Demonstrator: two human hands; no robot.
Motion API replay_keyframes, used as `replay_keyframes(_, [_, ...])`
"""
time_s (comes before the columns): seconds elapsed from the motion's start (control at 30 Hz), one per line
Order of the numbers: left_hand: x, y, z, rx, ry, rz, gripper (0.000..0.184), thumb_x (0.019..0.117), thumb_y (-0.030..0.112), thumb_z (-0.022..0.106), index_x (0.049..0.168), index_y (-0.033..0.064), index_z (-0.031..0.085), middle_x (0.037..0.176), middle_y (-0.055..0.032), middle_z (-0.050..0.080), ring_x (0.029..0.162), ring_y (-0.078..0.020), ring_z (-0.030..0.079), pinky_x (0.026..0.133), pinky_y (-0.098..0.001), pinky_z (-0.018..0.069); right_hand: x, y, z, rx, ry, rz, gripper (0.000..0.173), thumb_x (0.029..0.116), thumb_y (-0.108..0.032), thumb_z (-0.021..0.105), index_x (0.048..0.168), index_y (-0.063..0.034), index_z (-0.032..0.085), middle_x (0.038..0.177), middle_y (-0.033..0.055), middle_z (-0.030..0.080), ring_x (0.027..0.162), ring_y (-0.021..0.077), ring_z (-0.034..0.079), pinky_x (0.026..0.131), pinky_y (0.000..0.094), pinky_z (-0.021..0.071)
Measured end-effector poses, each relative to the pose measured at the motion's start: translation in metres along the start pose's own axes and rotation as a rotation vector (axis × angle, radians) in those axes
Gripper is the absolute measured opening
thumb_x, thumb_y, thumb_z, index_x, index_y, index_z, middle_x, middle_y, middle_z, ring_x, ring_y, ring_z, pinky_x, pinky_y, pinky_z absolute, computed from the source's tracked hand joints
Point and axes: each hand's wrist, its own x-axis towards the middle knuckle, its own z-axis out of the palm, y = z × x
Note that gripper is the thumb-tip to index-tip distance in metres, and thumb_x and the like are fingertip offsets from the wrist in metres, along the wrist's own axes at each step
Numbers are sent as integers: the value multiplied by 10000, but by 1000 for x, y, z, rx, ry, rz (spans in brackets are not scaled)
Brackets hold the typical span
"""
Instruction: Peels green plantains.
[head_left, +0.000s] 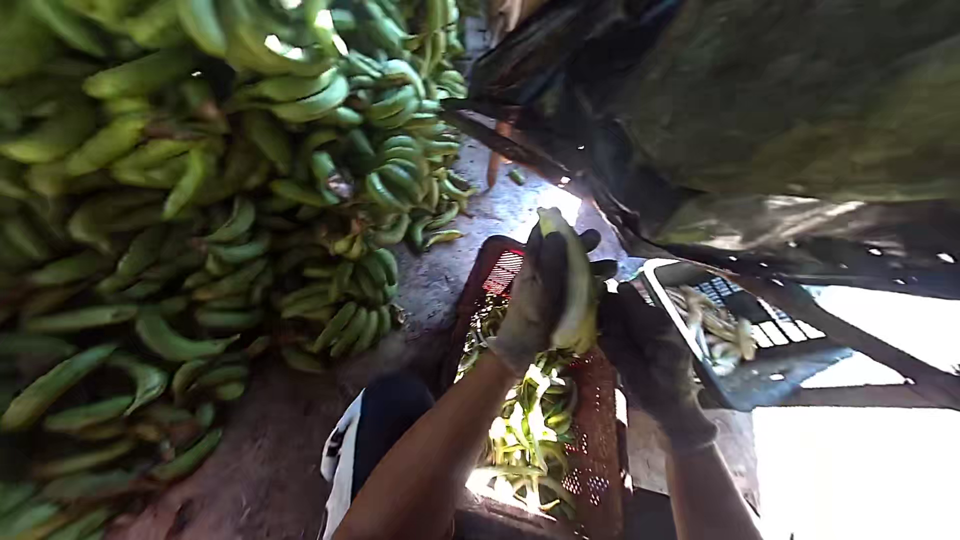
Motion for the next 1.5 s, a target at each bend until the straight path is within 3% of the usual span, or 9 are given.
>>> replay_keyframes(0.17, [-2,-2,-21,464,-22,-114,460,1097,418,369,1523,243,361,1132,-29,662,882,-106,654,745,-310,576,-4,10,1,-130,-29,42,362,921,-473,655,1140,-210,772,1167,75,716,1092,209,671,945,481,550])
replay_keyframes(0.3, [-11,2,-18,806,-210,-173,484,1093,454,350,1524,247,423,1199,-58,659,994,-125,650,862,-373,558,7,21,-12,-16,-152,198,490,998,-398,602,1463,-244,584,1332,42,660,1191,170,634,1020,469,523])
replay_keyframes(0.43, [-13,2,-23,882,-415,-282,504,1086,455,359,1527,218,419,1137,-61,676,943,-118,664,850,-370,570,9,29,-11,125,-170,296,475,1041,-329,527,1509,-246,524,1431,-4,615,1264,136,606,1071,452,503])
replay_keyframes(0.6, [-14,-15,-25,650,-245,-343,421,1095,387,386,1417,146,510,1014,-51,654,843,-111,635,753,-318,557,13,20,-9,139,-82,324,486,1056,-350,497,1533,-261,478,1333,30,656,1144,176,652,963,445,555])
replay_keyframes(0.77, [6,-17,-41,-52,13,-249,534,1082,528,224,1076,168,619,841,-11,672,653,-93,631,535,-241,536,-12,4,15,-133,-67,-88,371,930,-476,636,1248,-308,729,1187,62,714,1102,225,672,936,502,549])
replay_keyframes(0.87, [14,-16,-50,-190,23,-133,605,1083,514,149,1011,156,631,826,-15,670,707,-103,657,607,-239,558,-16,-5,23,-222,-17,-232,388,945,-505,625,1315,-399,677,1131,61,727,1026,212,693,878,468,566])
replay_keyframes(1.0, [7,-18,-36,-120,84,-65,515,1083,522,221,1063,194,618,874,7,673,728,-95,655,603,-248,557,-15,-12,20,-225,-24,-101,436,965,-475,575,1366,-325,658,1176,94,712,1039,242,691,860,486,567])
replay_keyframes(1.3, [-9,-17,-21,1057,-70,-63,423,1105,346,374,1436,117,502,1132,-134,660,955,-210,649,829,-430,548,-1,6,1,-151,-131,200,502,1000,-431,549,1476,-273,569,1235,99,676,1104,263,659,927,529,541])
replay_keyframes(1.5, [-18,-20,-15,728,-140,-505,511,1058,542,424,1468,244,482,953,-100,690,711,-216,686,602,-384,599,3,25,-11,130,-218,464,430,1090,-379,468,1493,-237,519,1337,16,669,1174,164,661,1014,474,530])
